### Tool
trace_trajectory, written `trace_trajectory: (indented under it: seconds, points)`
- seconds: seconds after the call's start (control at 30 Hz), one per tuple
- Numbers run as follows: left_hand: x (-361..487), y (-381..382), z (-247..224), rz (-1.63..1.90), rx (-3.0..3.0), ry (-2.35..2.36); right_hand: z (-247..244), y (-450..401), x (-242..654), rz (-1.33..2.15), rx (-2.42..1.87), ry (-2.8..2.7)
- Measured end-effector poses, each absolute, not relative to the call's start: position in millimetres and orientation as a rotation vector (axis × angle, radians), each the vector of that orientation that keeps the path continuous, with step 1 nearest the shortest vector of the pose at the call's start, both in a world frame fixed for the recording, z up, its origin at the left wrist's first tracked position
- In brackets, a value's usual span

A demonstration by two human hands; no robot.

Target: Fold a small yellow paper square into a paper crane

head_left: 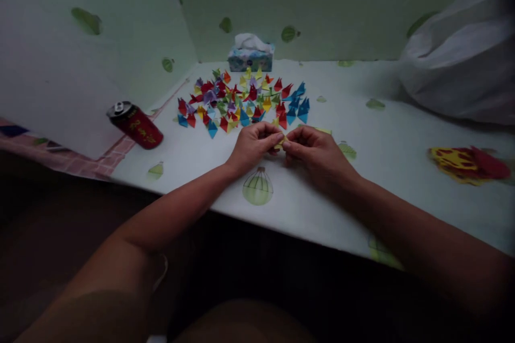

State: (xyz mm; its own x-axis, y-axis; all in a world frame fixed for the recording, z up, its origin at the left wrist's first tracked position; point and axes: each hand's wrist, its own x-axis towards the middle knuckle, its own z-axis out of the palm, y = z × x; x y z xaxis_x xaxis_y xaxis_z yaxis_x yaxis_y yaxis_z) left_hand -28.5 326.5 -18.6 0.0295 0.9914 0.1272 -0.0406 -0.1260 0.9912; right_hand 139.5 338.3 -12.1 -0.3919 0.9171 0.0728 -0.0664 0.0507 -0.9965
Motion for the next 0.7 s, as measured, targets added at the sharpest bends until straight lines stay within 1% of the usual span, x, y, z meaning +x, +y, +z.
trace_trajectory:
  seconds: [0.13, 0.43, 0.7]
  points:
    - [-22, 320, -19, 1.384, 1.270, 1.089, -9, 336, 140, 1.487, -0.933, -1.432]
    - [-17, 293, -15, 1.395, 1.305, 1.185, -5, 327, 140, 1.522, -0.825, -1.454]
    - [-32, 268, -5, 1.251, 1.588, 1.302, -8, 318, 136, 1.627, -0.696, -1.518]
